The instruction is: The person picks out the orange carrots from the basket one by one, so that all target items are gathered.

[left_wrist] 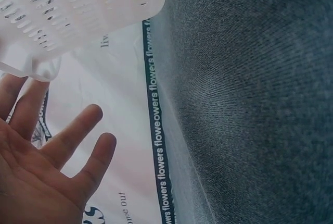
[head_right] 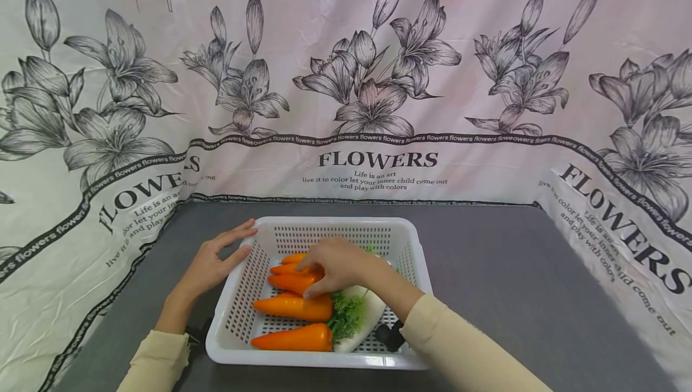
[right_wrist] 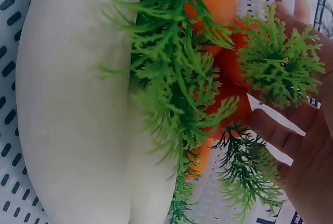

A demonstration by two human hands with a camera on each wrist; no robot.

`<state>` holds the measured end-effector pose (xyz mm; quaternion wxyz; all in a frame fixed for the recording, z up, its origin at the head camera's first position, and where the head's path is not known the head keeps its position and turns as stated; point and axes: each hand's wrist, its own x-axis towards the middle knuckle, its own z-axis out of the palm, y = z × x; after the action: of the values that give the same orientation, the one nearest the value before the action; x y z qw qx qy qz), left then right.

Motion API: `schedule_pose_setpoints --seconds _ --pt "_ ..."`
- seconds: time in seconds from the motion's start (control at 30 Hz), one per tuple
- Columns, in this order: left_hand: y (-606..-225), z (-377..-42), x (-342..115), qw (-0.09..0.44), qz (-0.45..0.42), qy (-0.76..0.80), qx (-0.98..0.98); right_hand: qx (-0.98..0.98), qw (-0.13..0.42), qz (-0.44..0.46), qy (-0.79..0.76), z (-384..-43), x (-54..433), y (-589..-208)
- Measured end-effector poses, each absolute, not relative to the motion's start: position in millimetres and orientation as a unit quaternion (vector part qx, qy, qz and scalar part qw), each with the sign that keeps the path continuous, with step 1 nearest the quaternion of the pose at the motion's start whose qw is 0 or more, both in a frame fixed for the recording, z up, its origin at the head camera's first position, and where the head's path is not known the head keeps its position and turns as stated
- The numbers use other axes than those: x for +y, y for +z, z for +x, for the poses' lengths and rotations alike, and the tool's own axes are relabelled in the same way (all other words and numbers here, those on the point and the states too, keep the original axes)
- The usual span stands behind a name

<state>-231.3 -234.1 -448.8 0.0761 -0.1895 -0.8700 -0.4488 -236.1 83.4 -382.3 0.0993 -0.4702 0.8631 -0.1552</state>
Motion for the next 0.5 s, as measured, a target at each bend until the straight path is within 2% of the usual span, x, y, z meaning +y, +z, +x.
schedule_pose_setpoints --seconds 0.5 --pt "-449.9 -230.4 -233.2 0.079 -0.193 -0.455 -0.866 0.854 0.165 -0.448 -0.205 -235.4 87.5 -387.0"
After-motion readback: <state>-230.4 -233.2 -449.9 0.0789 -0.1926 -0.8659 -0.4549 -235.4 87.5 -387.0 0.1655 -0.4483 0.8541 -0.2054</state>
